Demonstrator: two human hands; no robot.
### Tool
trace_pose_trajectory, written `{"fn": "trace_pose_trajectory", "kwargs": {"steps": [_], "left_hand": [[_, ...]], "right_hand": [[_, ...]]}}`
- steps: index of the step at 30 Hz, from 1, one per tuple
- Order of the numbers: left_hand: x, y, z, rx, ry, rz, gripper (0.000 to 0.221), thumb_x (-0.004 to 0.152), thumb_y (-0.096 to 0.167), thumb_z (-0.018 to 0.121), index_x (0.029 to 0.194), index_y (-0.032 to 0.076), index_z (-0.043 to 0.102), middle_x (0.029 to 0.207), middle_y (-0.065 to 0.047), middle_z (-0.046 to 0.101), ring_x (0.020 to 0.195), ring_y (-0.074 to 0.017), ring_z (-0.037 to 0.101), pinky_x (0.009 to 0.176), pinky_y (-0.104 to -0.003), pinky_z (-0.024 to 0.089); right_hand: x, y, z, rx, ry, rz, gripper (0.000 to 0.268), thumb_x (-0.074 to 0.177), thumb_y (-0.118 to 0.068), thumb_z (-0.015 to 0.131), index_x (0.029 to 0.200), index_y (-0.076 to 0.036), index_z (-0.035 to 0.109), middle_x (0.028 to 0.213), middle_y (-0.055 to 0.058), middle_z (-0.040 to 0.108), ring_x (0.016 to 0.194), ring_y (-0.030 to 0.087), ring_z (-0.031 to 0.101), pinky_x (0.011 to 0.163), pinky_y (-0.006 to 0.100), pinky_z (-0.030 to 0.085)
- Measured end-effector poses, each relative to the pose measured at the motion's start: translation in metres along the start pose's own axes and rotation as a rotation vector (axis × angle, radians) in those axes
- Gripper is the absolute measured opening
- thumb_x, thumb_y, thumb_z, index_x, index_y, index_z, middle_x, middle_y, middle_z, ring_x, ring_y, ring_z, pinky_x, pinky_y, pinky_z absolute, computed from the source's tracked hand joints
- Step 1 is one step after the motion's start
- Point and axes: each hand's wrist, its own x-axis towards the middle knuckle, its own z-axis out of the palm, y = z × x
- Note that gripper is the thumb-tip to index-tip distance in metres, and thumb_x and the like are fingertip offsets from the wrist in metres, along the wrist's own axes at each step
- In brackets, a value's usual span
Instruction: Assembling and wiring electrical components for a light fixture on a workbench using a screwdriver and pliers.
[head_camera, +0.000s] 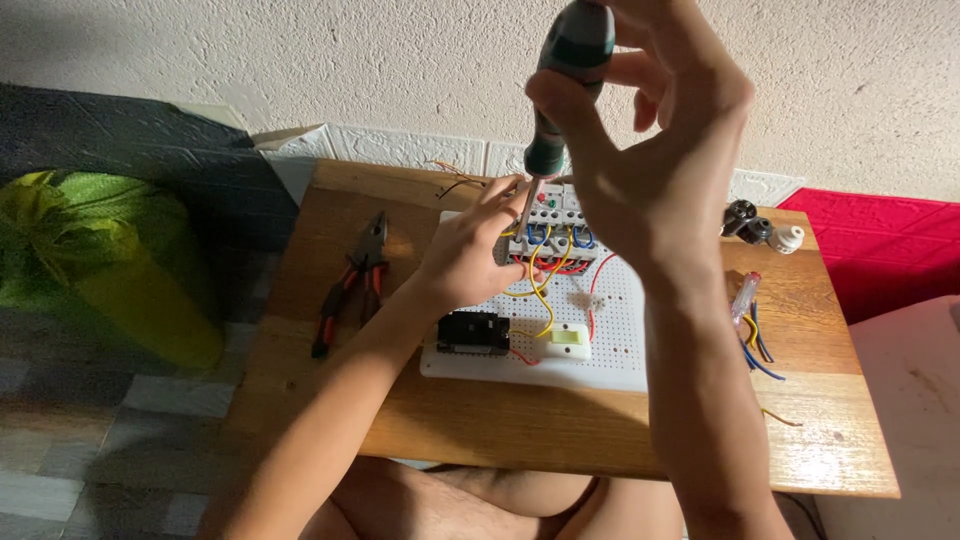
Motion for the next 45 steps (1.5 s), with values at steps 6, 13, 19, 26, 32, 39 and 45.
{"fn": "trace_pose_trajectory", "kwargs": {"steps": [6, 13, 19, 26, 32, 39, 45], "left_hand": [[0.002, 0.007, -0.008, -0.057, -0.068, -0.008, 0.103, 0.072, 0.013, 0.087, 0.159, 0.019, 0.032, 0.162, -0.009, 0.042, 0.112, -0.0271, 0.068, 0.072, -0.045, 0.06], [0.001, 0.003, -0.004, -0.055, -0.018, 0.052, 0.113, 0.068, 0.025, 0.097, 0.161, 0.02, 0.032, 0.159, -0.011, 0.048, 0.136, -0.027, 0.059, 0.082, -0.044, 0.059], [0.002, 0.005, -0.004, -0.051, -0.024, 0.044, 0.109, 0.07, 0.02, 0.094, 0.16, 0.021, 0.033, 0.156, -0.008, 0.048, 0.112, -0.0259, 0.066, 0.076, -0.047, 0.06], [0.004, 0.01, -0.004, -0.025, -0.019, 0.01, 0.096, 0.072, 0.008, 0.086, 0.155, 0.01, 0.038, 0.157, -0.016, 0.047, 0.109, -0.0291, 0.071, 0.076, -0.047, 0.064], [0.005, 0.01, -0.003, -0.035, -0.034, -0.012, 0.087, 0.07, 0.008, 0.083, 0.148, 0.012, 0.045, 0.157, -0.014, 0.047, 0.135, -0.0314, 0.058, 0.077, -0.053, 0.058], [0.005, 0.008, -0.001, -0.041, -0.026, 0.002, 0.065, 0.068, 0.011, 0.083, 0.126, 0.012, 0.055, 0.155, -0.01, 0.048, 0.141, -0.0279, 0.052, 0.071, -0.052, 0.053], [0.004, 0.007, 0.001, -0.015, -0.025, 0.015, 0.1, 0.07, 0.01, 0.085, 0.158, 0.015, 0.036, 0.16, -0.008, 0.046, 0.148, -0.0262, 0.045, 0.075, -0.05, 0.058]], "right_hand": [[-0.002, 0.001, 0.001, -0.088, 0.054, -0.103, 0.052, 0.102, 0.007, 0.081, 0.142, -0.016, 0.057, 0.131, 0.01, 0.066, 0.111, 0.023, 0.063, 0.091, 0.038, 0.062], [0.004, 0.012, -0.022, 0.205, -0.195, -0.042, 0.033, 0.11, 0.004, 0.067, 0.14, -0.002, 0.056, 0.129, 0.016, 0.067, 0.113, 0.022, 0.065, 0.088, 0.03, 0.05], [0.001, 0.006, -0.014, 0.031, -0.053, -0.041, 0.036, 0.101, 0.009, 0.074, 0.132, -0.007, 0.063, 0.113, 0.007, 0.07, 0.095, 0.016, 0.064, 0.079, 0.03, 0.049], [-0.004, -0.012, -0.001, -0.085, 0.051, -0.123, 0.039, 0.099, 0.007, 0.078, 0.13, -0.006, 0.059, 0.114, 0.013, 0.07, 0.103, 0.026, 0.068, 0.096, 0.041, 0.062], [-0.006, -0.012, 0.003, -0.184, 0.117, -0.133, 0.037, 0.098, 0.0, 0.079, 0.129, -0.005, 0.06, 0.111, 0.014, 0.067, 0.098, 0.029, 0.064, 0.09, 0.039, 0.058], [-0.009, -0.013, 0.007, -0.28, 0.14, -0.082, 0.039, 0.097, -0.009, 0.083, 0.129, -0.013, 0.061, 0.11, 0.006, 0.066, 0.094, 0.026, 0.069, 0.088, 0.041, 0.045], [-0.003, -0.003, 0.007, -0.29, 0.325, -0.169, 0.049, 0.089, -0.006, 0.102, 0.109, -0.008, 0.057, 0.098, 0.01, 0.053, 0.069, 0.02, 0.047, 0.06, 0.032, 0.042]]}}
